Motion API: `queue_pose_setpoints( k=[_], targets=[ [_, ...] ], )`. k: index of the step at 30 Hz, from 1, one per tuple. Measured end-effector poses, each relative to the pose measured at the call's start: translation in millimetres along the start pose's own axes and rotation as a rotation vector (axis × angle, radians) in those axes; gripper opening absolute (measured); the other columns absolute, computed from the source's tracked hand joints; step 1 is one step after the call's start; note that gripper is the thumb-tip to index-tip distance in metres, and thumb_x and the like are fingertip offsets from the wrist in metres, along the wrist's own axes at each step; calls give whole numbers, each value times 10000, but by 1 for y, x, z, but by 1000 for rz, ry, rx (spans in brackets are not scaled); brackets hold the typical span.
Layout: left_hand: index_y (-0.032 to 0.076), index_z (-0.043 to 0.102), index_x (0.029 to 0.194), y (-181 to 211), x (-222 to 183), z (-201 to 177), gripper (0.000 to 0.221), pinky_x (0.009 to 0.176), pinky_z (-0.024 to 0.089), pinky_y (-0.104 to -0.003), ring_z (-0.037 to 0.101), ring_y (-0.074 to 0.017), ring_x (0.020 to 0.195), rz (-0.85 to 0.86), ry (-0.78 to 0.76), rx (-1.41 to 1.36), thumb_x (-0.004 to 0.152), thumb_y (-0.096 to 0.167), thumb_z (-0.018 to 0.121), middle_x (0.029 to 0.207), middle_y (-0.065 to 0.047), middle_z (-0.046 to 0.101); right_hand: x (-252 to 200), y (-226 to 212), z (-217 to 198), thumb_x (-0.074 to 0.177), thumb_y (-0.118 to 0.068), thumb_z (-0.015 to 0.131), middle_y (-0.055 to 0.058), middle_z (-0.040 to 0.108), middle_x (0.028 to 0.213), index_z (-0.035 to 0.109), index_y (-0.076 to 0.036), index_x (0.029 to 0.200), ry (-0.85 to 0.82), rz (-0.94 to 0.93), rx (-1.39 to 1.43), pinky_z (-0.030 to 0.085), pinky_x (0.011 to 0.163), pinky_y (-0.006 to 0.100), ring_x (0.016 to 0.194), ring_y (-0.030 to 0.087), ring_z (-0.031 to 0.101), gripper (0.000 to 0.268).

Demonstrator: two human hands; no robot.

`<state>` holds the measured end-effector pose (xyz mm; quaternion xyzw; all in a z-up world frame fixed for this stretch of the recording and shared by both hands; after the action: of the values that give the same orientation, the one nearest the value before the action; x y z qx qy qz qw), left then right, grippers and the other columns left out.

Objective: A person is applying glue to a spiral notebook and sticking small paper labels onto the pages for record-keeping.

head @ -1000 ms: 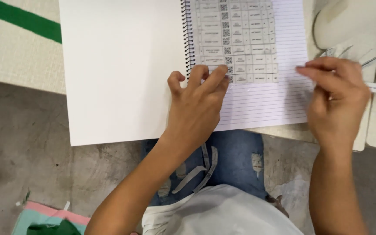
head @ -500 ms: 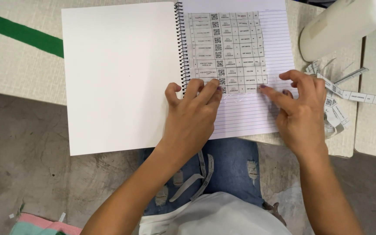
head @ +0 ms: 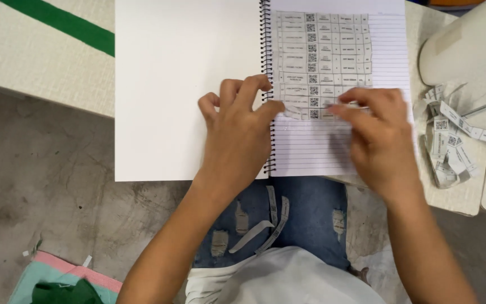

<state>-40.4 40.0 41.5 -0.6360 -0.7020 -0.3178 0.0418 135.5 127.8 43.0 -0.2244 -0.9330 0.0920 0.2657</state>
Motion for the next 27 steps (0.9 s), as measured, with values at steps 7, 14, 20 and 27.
queue_pose_setpoints(
  k=[7, 14, 20, 27],
  targets=[
    [189, 732, 967, 3, -3, 15, 349, 831, 343, -495, 492, -239, 1108, 165, -79, 240, 752, -67, 632, 1418, 62, 527, 12, -18, 27, 856, 278, 492, 148, 636, 1175, 720, 13, 1214, -137, 6, 101, 470, 890, 435, 1023, 333, 528, 501],
    [152, 759, 1093, 8, -10, 14, 438, 868, 328, -453, 521, -167, 1092, 236, -15, 316, 719, -37, 632, 1229, 108, 612, 9, -19, 35, 936, 200, 566, 152, 652, 1182, 705, 23, 1291, -157, 39, 55, 512, 923, 435, 1084, 335, 580, 421],
    [185, 744, 999, 13, -14, 11, 327, 935, 297, -449, 547, -151, 1075, 242, 28, 356, 761, -3, 622, 1178, 93, 623, 8, -22, 31, 919, 215, 472, 164, 675, 1238, 673, 20, 1296, -158, 57, 34, 537, 942, 444, 1115, 338, 601, 470],
    [177, 747, 1027, 13, -15, 12, 315, 935, 309, -460, 539, -164, 1100, 208, 11, 324, 792, 4, 629, 1217, 71, 643, 6, -28, 38, 944, 196, 604, 217, 595, 1224, 673, 91, 1285, -176, -44, 40, 516, 922, 457, 1094, 379, 540, 364]
  ],
)
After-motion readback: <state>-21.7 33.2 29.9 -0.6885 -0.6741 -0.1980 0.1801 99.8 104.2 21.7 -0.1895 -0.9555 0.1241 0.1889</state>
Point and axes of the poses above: each hand's wrist, its own x-axis towards the middle knuckle, its own z-axis out of the palm, y = z × x, the point moved 7 cm from there along x, towards the middle knuckle
